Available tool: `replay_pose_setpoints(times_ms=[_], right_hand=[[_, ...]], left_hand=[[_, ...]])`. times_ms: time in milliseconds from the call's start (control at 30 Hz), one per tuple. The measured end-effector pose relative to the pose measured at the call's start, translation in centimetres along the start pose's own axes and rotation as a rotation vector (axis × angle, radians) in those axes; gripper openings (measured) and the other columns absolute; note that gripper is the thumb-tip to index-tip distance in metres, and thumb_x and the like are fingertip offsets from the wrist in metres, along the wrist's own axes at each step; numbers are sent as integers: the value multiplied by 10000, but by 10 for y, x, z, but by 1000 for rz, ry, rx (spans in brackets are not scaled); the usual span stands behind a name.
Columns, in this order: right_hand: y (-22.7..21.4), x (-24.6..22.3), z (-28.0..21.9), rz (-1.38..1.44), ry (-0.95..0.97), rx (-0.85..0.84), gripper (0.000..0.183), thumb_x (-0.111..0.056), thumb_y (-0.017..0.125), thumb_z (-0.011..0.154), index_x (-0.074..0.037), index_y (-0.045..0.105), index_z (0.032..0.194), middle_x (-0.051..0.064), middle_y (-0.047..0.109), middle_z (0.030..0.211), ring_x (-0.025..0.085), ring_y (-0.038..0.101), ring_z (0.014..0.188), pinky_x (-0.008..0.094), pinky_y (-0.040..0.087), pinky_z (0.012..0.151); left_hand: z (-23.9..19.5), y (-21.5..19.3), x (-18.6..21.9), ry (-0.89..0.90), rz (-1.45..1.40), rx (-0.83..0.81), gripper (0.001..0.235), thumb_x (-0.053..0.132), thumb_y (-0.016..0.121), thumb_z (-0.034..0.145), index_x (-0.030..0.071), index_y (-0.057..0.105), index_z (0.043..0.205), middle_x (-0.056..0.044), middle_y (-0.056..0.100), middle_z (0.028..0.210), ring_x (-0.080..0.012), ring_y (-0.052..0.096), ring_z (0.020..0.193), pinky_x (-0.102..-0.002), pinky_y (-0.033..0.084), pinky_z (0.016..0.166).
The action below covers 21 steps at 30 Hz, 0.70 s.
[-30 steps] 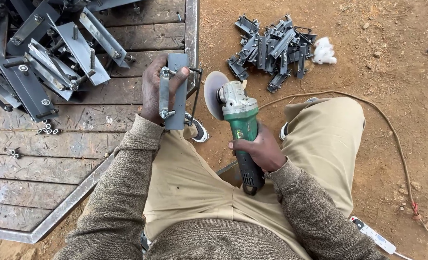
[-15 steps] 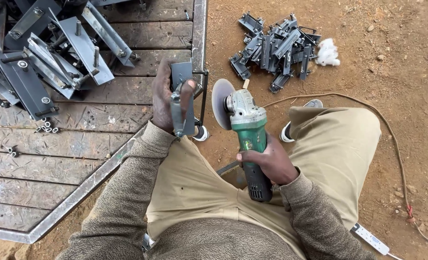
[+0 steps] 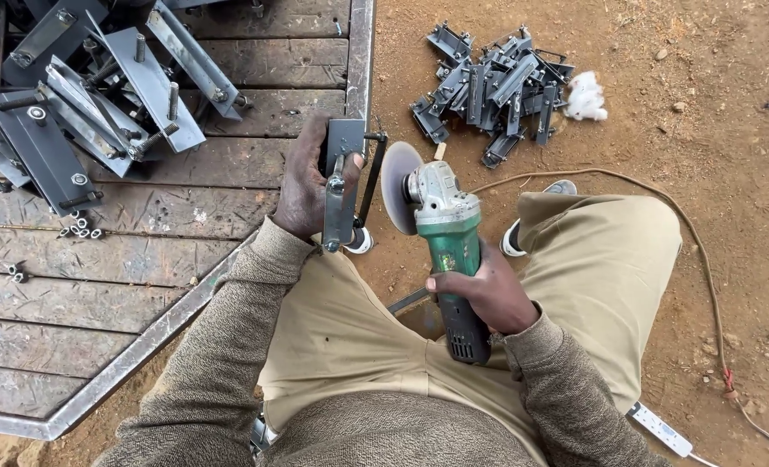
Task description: Using a handheld angle grinder to smooth and finish the edges of metal brackets.
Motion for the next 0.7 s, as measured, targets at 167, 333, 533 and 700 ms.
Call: replay_pose_setpoints(times_ms=[167,333,533,700], right_hand=[[3,-5,-3,17,1,-6,523,-90,910,617,53,611,1021,231,672,736,357,732,646,512,632,633],[4,-9,-4,29,-7,-28,497,-81,900,624,53,615,1008,236,673,695,355,731,612,508,631,610],[3,-9,-3,23,-23,-29,487,-74,889,626,59,606,999,238,669,685,354,726,595,511,624,598],[1,-5,-2,31,-17,-21,483,-64,888,631,68,617,1009,253,678,693,370,731,608,516,624,600]], left_hand=[[-1,2,1,-1,5,-8,334,106,647,944,25,525,1244,-194,582,902,-257,596,844,-409,561,740],[-2,3,1,-35,-21,-20,382,106,656,951,-3,524,1292,-228,612,922,-265,595,879,-454,560,785],[-3,3,-10,-36,-13,-39,420,136,676,960,-3,525,1327,-225,631,942,-268,618,900,-483,575,784],[-1,2,-9,-24,39,-70,372,150,653,960,22,516,1281,-231,631,912,-303,653,861,-457,581,748]])
Point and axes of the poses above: each hand's wrist, its own z-axis towards the middle knuckle, its own y-axis out of the palm, x = y × z, the point moved 5 cm from there along z, towards the middle knuckle
